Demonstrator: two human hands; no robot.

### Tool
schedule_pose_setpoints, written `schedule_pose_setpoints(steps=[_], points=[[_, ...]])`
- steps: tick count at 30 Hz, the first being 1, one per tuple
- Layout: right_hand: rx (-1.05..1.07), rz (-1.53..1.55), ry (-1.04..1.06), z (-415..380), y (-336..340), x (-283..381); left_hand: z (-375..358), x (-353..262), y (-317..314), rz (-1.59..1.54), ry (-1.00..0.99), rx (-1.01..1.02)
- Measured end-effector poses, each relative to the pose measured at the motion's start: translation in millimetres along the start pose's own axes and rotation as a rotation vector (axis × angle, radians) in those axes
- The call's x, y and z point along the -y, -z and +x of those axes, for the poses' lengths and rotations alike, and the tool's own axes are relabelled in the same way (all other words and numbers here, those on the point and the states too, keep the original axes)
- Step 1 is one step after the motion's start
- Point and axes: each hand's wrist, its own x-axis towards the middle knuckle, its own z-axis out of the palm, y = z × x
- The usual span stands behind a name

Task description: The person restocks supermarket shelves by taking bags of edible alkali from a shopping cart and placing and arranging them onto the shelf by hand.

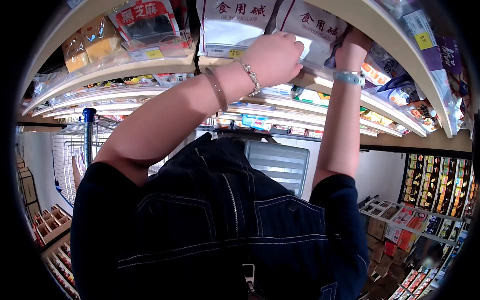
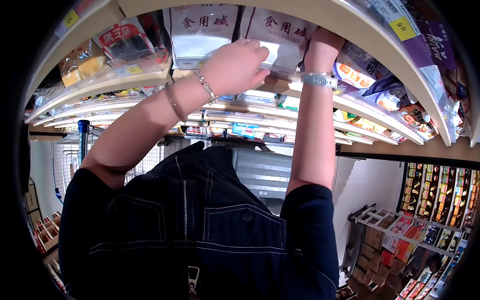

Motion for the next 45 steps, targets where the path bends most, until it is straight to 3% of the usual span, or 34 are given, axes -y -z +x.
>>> schedule_pose_setpoints(steps=[4,8,11,15,18,21,27,34,41,45], points=[[0.117,0.092,-0.258,-15,9,-1,-4,2,7,-0.085,0.009,0.037],[0.284,0.209,-0.428,-10,22,-12,-18,10,11,-0.350,0.097,-0.093],[0.292,0.276,-0.520,-2,24,-21,-35,10,18,-0.384,0.031,-0.205],[0.406,0.337,-0.444,-6,8,-23,-57,16,23,-0.444,0.038,-0.216],[0.358,0.345,-0.582,1,7,-36,-65,26,33,-0.488,0.051,-0.244],[0.343,0.277,-0.591,-2,2,-31,-71,36,40,-0.534,0.123,-0.186],[0.367,0.263,-0.590,4,2,-42,-66,44,36,-0.572,0.119,-0.261],[0.221,0.201,-0.626,27,-5,-69,-64,53,52,-0.668,0.215,-0.192],[0.178,0.172,-0.640,46,2,-97,-57,34,52,-0.801,0.155,-0.138],[0.280,0.153,-0.572,39,7,-96,-41,23,40,-0.626,0.058,-0.108]])
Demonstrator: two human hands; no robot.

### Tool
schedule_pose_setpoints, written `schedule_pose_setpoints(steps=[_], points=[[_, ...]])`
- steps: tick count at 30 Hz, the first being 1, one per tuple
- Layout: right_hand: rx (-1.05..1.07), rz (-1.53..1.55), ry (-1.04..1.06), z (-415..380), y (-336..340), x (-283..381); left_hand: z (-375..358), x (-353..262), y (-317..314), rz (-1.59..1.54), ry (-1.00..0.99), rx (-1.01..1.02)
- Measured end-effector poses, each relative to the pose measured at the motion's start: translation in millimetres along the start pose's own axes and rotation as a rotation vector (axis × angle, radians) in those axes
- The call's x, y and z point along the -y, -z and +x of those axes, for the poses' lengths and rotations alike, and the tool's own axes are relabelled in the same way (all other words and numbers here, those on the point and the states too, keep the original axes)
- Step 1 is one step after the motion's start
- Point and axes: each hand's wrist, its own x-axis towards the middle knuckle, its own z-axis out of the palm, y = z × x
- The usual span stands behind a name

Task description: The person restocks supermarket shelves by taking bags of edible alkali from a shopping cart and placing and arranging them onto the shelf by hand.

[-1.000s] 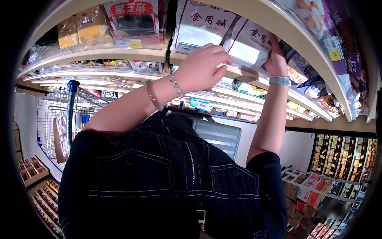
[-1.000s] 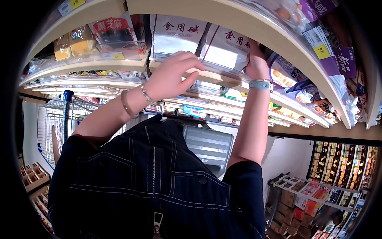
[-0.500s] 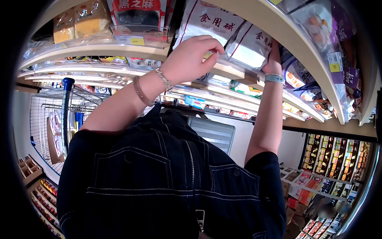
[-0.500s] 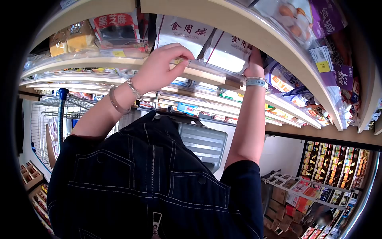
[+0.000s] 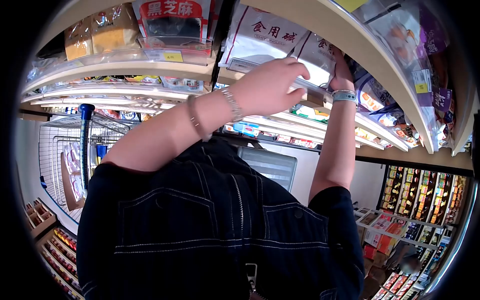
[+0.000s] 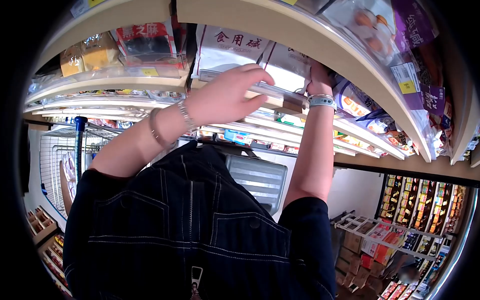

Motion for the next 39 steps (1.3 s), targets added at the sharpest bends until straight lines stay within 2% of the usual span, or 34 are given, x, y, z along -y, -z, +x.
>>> schedule_pose_setpoints(steps=[1,3,6,7,10,13,16,22,25,28,29,32,35,39], points=[[0.041,-0.015,0.011,-6,-1,1,7,1,-7,0.057,-0.055,0.004],[0.148,-0.026,0.011,-16,-4,6,25,3,-18,0.164,-0.011,0.055],[0.138,-0.005,0.007,-19,-8,7,41,-1,-25,0.279,0.086,0.215],[0.071,0.026,0.052,-23,-12,7,44,-4,-27,0.308,0.125,0.286],[0.015,0.002,0.119,-36,-24,18,47,-15,-28,0.387,0.127,0.301],[0.107,-0.034,0.211,-56,-33,31,51,-18,-31,0.388,0.143,0.331],[0.143,-0.035,0.263,-53,-28,32,51,-14,-34,0.386,0.121,0.306],[0.009,-0.115,0.399,-33,-27,25,50,-4,-42,0.430,0.116,0.177],[0.035,-0.167,0.332,-22,-21,27,54,-5,-39,0.447,0.156,0.236],[0.036,-0.456,0.447,-20,-24,30,45,-10,-43,0.529,0.053,0.134],[0.105,-0.442,0.475,-26,-24,28,47,-15,-42,0.437,0.189,0.392],[0.076,-0.561,0.448,-50,-37,39,50,-19,-39,0.439,0.248,0.476],[0.086,-0.021,0.126,-61,-41,43,61,-22,-35,0.465,0.300,0.567],[0.123,-0.007,0.040,-33,-22,24,73,-18,-39,0.394,0.368,0.673]])
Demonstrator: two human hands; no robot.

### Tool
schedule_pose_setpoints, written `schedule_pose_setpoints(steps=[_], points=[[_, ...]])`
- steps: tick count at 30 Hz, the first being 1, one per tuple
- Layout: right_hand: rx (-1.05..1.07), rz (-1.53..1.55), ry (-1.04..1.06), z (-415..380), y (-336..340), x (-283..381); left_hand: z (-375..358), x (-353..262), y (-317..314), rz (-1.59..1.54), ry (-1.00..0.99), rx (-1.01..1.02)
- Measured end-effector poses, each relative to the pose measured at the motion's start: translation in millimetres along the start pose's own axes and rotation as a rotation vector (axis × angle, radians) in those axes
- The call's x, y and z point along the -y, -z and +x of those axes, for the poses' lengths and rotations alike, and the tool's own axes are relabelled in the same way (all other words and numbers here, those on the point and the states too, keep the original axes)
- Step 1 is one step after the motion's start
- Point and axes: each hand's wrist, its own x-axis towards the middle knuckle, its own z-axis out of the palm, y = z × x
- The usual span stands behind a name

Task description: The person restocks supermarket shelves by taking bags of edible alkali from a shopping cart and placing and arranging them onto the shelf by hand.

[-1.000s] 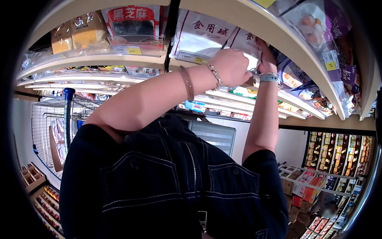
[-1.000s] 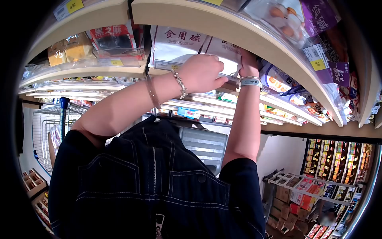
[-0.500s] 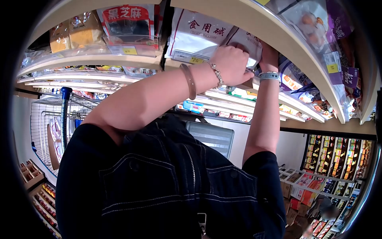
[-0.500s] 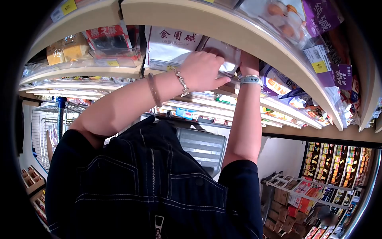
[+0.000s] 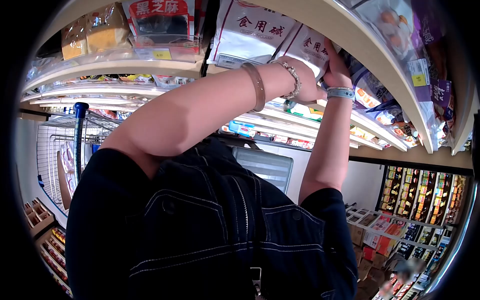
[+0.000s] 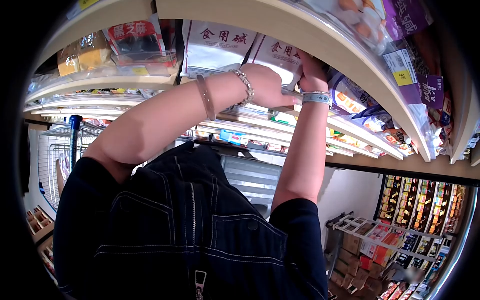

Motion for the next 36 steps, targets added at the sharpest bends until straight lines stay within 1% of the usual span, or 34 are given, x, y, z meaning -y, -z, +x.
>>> schedule_pose_setpoints(steps=[3,5,7,8,10,11,14,17,18,21,22,24,25,26,28,29,31,32,35,36], points=[[-0.020,-0.015,0.050,-9,-8,0,-1,1,-6,0.038,-0.020,-0.039],[-0.016,0.013,0.098,-20,-14,4,-1,1,-6,0.030,-0.015,-0.023],[0.013,-0.007,0.221,-32,-18,7,-4,1,-4,-0.004,-0.010,0.017],[0.027,-0.015,0.284,-35,-20,8,-2,3,-7,-0.002,-0.027,-0.018],[0.015,-0.021,0.343,-33,-21,9,4,9,-14,0.006,-0.063,-0.087],[0.005,-0.022,0.371,-33,-21,9,8,10,-15,-0.019,-0.052,-0.080],[-0.007,-0.186,0.365,-25,-12,10,6,8,-8,-0.075,-0.017,-0.053],[-0.022,-0.130,0.300,-32,-14,11,13,19,-13,-0.073,-0.049,-0.179],[-0.018,-0.114,0.316,-34,-16,10,11,20,-13,-0.062,-0.035,-0.170],[-0.083,-0.377,0.174,-21,-6,-1,1,24,-11,-0.102,-0.023,-0.206],[-0.043,-0.338,0.237,-31,-16,1,-3,25,-13,-0.145,-0.033,-0.229],[0.027,-0.178,0.216,-34,-12,4,-7,28,-19,-0.236,-0.051,-0.275],[0.070,-0.100,0.207,-36,-13,7,-7,28,-22,-0.202,-0.079,-0.306],[0.060,0.058,0.259,-39,-17,7,-7,30,-27,-0.170,-0.102,-0.340],[0.021,0.120,0.236,-32,-15,10,-11,28,-27,-0.111,-0.119,-0.379],[0.005,0.152,0.222,-30,-14,11,-13,28,-26,-0.115,-0.153,-0.423],[0.038,0.168,0.211,-29,-14,14,-20,28,-20,-0.122,-0.220,-0.511],[0.056,0.176,0.205,-30,-14,15,-26,25,-17,-0.230,-0.239,-0.582],[0.114,0.021,0.303,-42,-15,22,-39,29,-12,-0.295,-0.308,-0.915],[0.141,0.007,0.330,-46,-12,25,-43,31,-12,-0.342,-0.300,-0.966]])
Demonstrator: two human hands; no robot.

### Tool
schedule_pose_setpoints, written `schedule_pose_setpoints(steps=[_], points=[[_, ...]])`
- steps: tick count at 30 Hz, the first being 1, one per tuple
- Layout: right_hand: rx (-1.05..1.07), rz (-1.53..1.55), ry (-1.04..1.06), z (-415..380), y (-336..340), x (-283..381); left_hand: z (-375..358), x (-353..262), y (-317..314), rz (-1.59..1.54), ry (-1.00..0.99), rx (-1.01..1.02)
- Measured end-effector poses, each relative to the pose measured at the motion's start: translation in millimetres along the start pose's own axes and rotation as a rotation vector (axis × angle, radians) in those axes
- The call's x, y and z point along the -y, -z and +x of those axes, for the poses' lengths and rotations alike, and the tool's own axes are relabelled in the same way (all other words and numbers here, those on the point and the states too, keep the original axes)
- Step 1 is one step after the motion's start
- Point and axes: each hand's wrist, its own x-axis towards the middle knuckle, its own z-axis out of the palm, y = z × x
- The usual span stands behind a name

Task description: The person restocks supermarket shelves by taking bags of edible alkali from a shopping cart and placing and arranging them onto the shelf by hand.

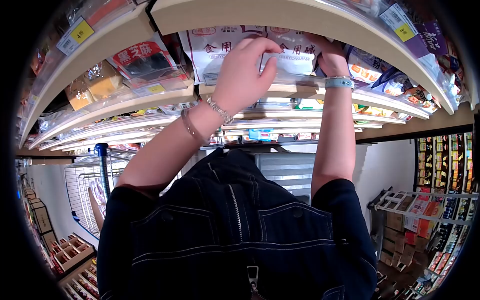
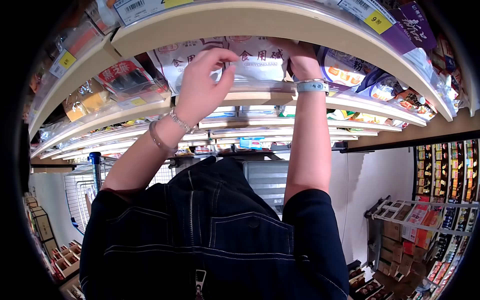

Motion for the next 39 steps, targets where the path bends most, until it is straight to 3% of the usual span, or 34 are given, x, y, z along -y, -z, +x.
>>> schedule_pose_setpoints(steps=[3,7,9,11,12,13,15,16,19,21,22,23,24,25,28,29,35,39], points=[[-0.049,-0.051,0.015,-8,-7,7,-1,-4,10,-0.084,0.065,-0.088],[-0.064,-0.154,0.101,-10,2,3,8,17,20,-0.111,0.223,-0.041],[-0.063,-0.128,0.096,-13,19,-7,12,17,27,-0.018,0.228,0.091],[-0.078,-0.170,0.086,-15,37,-22,16,18,31,0.072,0.117,0.234],[-0.079,-0.207,0.084,-17,36,-22,17,15,26,-0.036,0.035,0.212],[-0.083,-0.244,0.080,-21,35,-23,21,11,24,-0.018,0.133,0.281],[0.065,0.169,0.118,-28,24,-18,30,-2,23,0.012,0.332,0.421],[0.065,0.025,0.111,-28,33,-23,34,-4,20,-0.009,0.335,0.425],[0.110,-0.397,0.054,-32,52,-20,32,17,6,-0.209,0.207,0.326],[0.220,-0.664,-0.043,-45,24,38,25,17,1,-0.280,0.191,0.327],[0.464,-0.743,0.018,-39,37,45,22,13,0,-0.362,0.159,0.350],[0.537,-0.420,-0.200,-42,46,59,19,10,-1,-0.446,0.124,0.369],[0.510,-0.454,-0.053,-41,55,63,17,9,-3,-0.324,-0.088,0.268],[0.484,-0.489,0.093,-37,59,65,15,10,-5,-0.336,-0.109,0.263],[0.185,-1.188,-0.234,-15,37,85,9,12,-10,-0.328,-0.189,0.226],[0.155,-1.328,-0.243,-7,33,85,9,12,-10,-0.321,-0.217,0.193],[0.221,-1.578,0.110,19,36,55,18,1,-11,-0.299,-0.406,0.054],[0.247,-1.628,0.237,26,36,41,22,-2,-21,-0.240,-0.577,-0.071]])
